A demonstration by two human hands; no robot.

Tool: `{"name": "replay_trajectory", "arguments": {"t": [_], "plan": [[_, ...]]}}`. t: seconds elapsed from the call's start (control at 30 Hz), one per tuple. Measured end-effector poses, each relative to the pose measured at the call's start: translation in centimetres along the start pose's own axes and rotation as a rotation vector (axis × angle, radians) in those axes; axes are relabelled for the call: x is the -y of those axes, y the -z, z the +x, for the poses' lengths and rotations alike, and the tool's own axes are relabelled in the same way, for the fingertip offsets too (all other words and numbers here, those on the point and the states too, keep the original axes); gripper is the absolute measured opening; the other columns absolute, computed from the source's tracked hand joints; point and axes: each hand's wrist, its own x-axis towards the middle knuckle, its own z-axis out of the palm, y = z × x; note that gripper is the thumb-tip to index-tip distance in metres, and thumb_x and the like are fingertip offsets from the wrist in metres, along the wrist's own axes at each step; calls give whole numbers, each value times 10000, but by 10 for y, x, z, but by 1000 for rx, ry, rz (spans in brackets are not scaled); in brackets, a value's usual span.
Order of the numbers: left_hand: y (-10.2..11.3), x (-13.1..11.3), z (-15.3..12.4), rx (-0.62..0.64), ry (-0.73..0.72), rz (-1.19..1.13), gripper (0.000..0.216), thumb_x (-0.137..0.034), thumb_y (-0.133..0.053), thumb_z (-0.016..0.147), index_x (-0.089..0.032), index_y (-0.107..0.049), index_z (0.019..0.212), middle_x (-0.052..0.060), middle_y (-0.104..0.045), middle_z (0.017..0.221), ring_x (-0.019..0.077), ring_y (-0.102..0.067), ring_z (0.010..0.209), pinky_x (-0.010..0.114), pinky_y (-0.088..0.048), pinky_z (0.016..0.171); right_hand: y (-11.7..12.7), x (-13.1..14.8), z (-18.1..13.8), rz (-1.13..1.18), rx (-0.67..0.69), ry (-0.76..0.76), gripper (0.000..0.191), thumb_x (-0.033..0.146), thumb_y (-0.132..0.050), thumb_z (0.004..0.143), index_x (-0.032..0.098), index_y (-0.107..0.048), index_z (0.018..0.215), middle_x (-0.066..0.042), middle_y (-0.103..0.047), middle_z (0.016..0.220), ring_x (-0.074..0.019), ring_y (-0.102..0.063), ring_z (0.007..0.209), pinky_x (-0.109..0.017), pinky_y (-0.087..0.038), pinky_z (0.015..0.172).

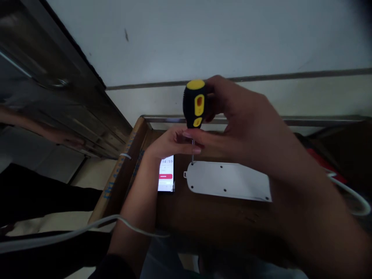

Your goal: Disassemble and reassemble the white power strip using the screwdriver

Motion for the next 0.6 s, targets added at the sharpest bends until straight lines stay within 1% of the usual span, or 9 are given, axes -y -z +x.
{"name": "replay_trajectory", "arguments": {"t": [0.07, 0.13, 0.2, 0.3, 0.37, 0.43, 0.47, 0.53, 0.6], "plan": [[2, 4, -2, -9, -11, -75, 430, -537, -945, 684, -176, -800, 869, 43, -756, 887, 150, -706, 832, 291, -578, 810, 4, 1, -1, 15, 43, 12, 477, 352, -719, 843, 246, -543, 1274, -32, -690, 1097, -171, -673, 915, -313, -557, 728], [5, 9, -3, -31, -22, -117, 403, -540, -932, 708, -200, -814, 889, 32, -771, 884, 138, -714, 826, 282, -577, 836, 6, 1, -1, 47, 87, 0, 482, 361, -724, 838, 235, -540, 1265, -31, -691, 1093, -174, -677, 924, -327, -582, 749], [7, 15, -3, -30, -31, -112, 385, -545, -929, 712, -219, -820, 887, 17, -778, 865, 132, -715, 807, 281, -576, 844, 5, 0, -2, 94, 104, -18, 510, 361, -758, 812, 231, -546, 1257, -25, -691, 1079, -173, -677, 935, -325, -591, 763], [9, 20, -1, -40, -26, -102, 397, -553, -944, 679, -218, -808, 843, 10, -771, 833, 143, -710, 795, 297, -582, 834, 0, -3, -2, 128, 101, -4, 500, 385, -759, 823, 236, -567, 1259, -21, -693, 1091, -163, -681, 941, -272, -557, 676], [9, 19, 1, -50, -30, -111, 379, -506, -964, 665, -196, -783, 787, 5, -748, 786, 131, -691, 758, 278, -572, 779, -4, -5, -1, 106, 73, 29, 483, 436, -756, 834, 234, -599, 1243, -17, -702, 1071, -151, -681, 903, -251, -525, 632], [8, 15, 2, -58, -45, -102, 361, -438, -975, 663, -171, -752, 761, -5, -722, 759, 108, -667, 725, 251, -547, 730, -7, -7, 0, 37, 14, 55, 460, 533, -738, 843, 219, -649, 1167, -11, -713, 1009, -133, -674, 838, -245, -500, 620], [7, 12, 3, -74, -51, -100, 372, -412, -987, 641, -163, -740, 767, -14, -709, 753, 102, -660, 715, 248, -542, 726, -8, -8, 1, -12, -29, 58, 457, 586, -716, 850, 210, -673, 1105, -6, -717, 969, -122, -668, 799, -243, -483, 614], [6, 8, 4, -62, -44, -114, 447, -394, -1019, 558, -151, -723, 788, -28, -695, 752, 105, -663, 718, 271, -555, 768, -9, -8, 3, -111, -100, 62, 478, 668, -669, 856, 205, -696, 972, 10, -715, 867, -92, -637, 692, -232, -417, 563], [4, 7, 6, -52, -17, -138, 499, -391, -1034, 502, -147, -698, 778, -34, -678, 743, 110, -664, 724, 285, -558, 789, -10, -9, 4, -170, -129, 73, 489, 710, -635, 858, 227, -701, 905, 29, -705, 784, -74, -602, 604, -239, -336, 506]]}}
